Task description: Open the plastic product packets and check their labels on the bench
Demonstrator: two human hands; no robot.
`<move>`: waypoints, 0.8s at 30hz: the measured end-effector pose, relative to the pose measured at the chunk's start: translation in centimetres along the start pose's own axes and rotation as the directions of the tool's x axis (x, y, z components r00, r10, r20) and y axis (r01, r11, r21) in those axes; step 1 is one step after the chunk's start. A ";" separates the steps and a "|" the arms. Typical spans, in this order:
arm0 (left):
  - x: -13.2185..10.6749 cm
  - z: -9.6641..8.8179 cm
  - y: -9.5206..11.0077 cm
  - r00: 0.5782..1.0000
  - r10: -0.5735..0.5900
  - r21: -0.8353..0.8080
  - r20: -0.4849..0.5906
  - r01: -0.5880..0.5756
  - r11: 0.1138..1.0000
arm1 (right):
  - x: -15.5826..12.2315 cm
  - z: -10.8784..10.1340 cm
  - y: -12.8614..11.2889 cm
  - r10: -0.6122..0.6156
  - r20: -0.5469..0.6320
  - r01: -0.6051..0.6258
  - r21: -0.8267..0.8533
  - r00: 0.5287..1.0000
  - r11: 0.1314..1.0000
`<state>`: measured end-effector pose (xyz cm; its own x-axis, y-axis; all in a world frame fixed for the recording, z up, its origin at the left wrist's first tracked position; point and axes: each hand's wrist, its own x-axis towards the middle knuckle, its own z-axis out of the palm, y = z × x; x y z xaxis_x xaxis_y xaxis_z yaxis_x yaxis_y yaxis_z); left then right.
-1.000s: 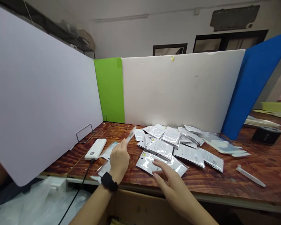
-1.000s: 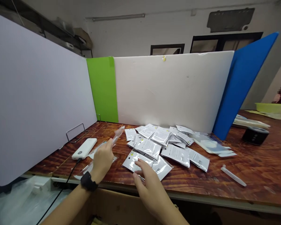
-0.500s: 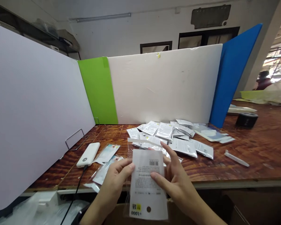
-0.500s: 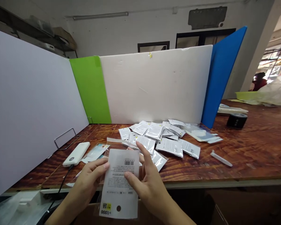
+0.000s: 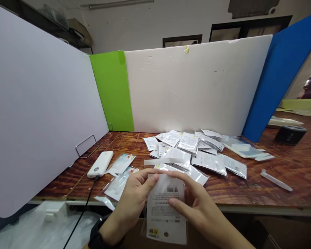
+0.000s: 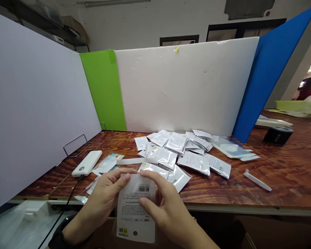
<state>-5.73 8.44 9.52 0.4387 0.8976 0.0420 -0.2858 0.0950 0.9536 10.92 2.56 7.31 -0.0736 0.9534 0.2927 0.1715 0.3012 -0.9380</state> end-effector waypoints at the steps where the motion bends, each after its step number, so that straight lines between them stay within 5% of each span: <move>1: 0.0 0.1 0.1 1.000 -0.008 0.003 -0.020 0.008 1.000 | 0.1 0.0 0.0 0.014 0.008 -0.015 0.027 1.000 1.000; 7: 0.0 0.3 0.3 0.994 -0.025 -0.002 -0.104 0.025 1.000 | 0.4 0.1 0.3 0.050 0.050 -0.053 0.055 0.997 0.997; 10: 0.2 0.1 0.3 0.990 -0.014 0.039 -0.144 0.019 0.999 | 0.3 0.1 0.3 -0.148 -0.047 0.135 -0.222 0.988 0.966; 11: 0.2 0.1 0.3 0.986 0.014 0.093 -0.167 0.001 0.996 | 0.1 0.1 0.2 -0.296 -0.121 0.236 -0.361 0.948 0.902; 13: -0.3 0.4 0.4 0.975 0.130 0.271 -0.180 -0.078 0.959 | -0.4 0.1 -0.2 -0.604 -0.216 0.383 -0.600 0.767 0.702; 15: -1.1 1.0 0.4 0.964 0.259 0.469 -0.054 -0.205 0.859 | -1.0 0.3 -0.9 -0.750 -0.177 0.466 -0.686 0.637 0.558; 16: -1.7 1.4 0.4 0.951 0.304 0.542 0.061 -0.288 0.790 | -1.4 0.5 -1.2 -0.767 -0.134 0.502 -0.683 0.627 0.530; 20: -3.4 2.6 0.3 0.796 0.387 0.647 0.466 -0.605 0.465 | -2.4 1.3 -2.6 -0.717 -0.148 0.470 -0.662 0.682 0.584; 24: -3.7 2.8 0.0 0.712 0.411 0.664 0.569 -0.693 0.280 | -2.6 1.2 -3.2 -0.704 -0.219 0.406 -0.687 0.675 0.603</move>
<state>-4.94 3.95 10.22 0.6797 0.4330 0.5921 0.1821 -0.8815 0.4356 9.42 -0.96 9.36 0.0451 0.4355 0.8991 0.7487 0.5811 -0.3190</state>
